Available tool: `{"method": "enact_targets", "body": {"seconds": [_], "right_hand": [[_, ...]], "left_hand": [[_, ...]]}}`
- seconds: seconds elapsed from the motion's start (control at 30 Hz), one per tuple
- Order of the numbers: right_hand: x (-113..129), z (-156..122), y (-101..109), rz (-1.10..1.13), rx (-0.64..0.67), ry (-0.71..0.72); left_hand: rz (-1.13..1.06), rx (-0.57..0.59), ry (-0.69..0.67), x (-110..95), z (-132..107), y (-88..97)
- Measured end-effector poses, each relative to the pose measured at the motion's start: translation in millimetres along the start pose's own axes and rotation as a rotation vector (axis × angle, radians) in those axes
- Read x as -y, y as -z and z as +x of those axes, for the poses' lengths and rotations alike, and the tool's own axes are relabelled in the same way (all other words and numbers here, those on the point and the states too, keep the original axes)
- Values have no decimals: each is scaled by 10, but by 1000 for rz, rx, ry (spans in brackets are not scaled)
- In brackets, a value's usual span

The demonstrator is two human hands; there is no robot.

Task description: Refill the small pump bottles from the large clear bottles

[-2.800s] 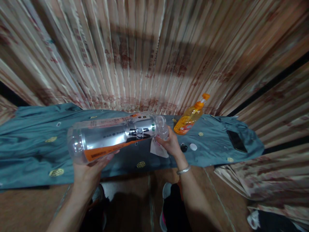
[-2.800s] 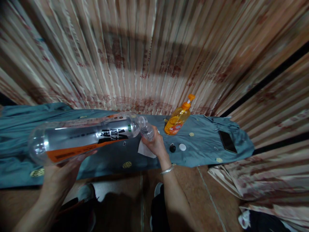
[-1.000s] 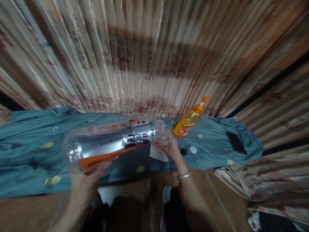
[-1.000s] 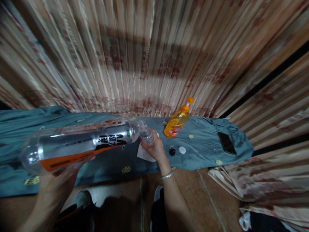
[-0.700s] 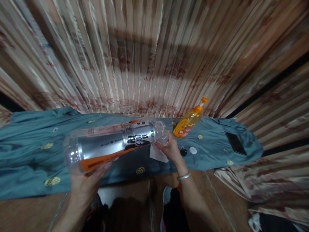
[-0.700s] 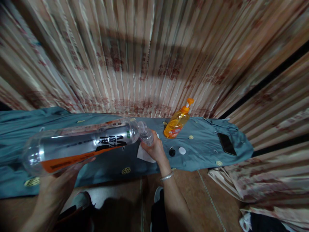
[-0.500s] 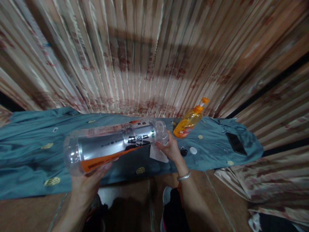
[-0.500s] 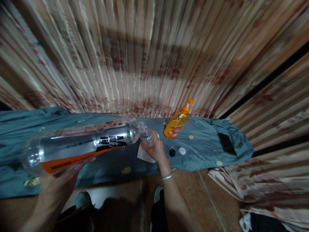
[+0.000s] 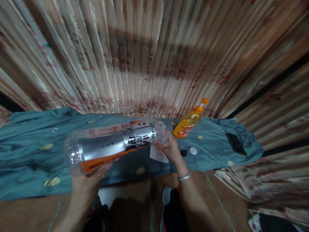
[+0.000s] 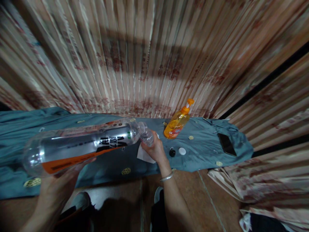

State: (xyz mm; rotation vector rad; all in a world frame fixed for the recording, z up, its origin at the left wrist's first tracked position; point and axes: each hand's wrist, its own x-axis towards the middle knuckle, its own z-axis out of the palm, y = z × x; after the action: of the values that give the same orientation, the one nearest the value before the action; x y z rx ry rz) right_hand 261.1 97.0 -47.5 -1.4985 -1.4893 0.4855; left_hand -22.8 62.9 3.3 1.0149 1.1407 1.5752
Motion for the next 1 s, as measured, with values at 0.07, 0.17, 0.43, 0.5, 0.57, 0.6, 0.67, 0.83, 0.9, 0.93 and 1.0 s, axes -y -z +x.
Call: {"method": "enact_targets", "body": {"seconds": [0.07,0.17,0.43,0.5,0.57,0.6,0.67,0.83,0.9,0.93,1.0], "right_hand": [[1,-1,1,5,2,-1],[1,-4,4,6,5,-5],[-27,0,-1,-6,-3,5],[-29,-1,-1,-12,-3,8],[-25,-3,2,-18,-1,5],[-22,-5,3,-18,1,3],[-15,-7,6,-11,1,-6],[-4,-6,5,-2,1,-13],[-3,-4,3,1,4,-7],[-3,-3,2,5,3,-4],[-3,-3,0,10,1,2]], "left_hand": [[-15,-3,27,9,1,5],[-36,-9,36,18,2,15],[-46,29,11,4,-6,10],[-56,21,26,-13,-10,-7],[-68,-6,32,-34,-12,-27],[-72,-15,34,-46,-12,-37],[-77,-31,39,-70,-14,-57],[-96,-59,62,-116,-29,-99],[-93,-79,57,-122,-32,-107],[-92,-92,57,-122,-33,-109],[-91,-113,64,-120,-33,-110]]}}
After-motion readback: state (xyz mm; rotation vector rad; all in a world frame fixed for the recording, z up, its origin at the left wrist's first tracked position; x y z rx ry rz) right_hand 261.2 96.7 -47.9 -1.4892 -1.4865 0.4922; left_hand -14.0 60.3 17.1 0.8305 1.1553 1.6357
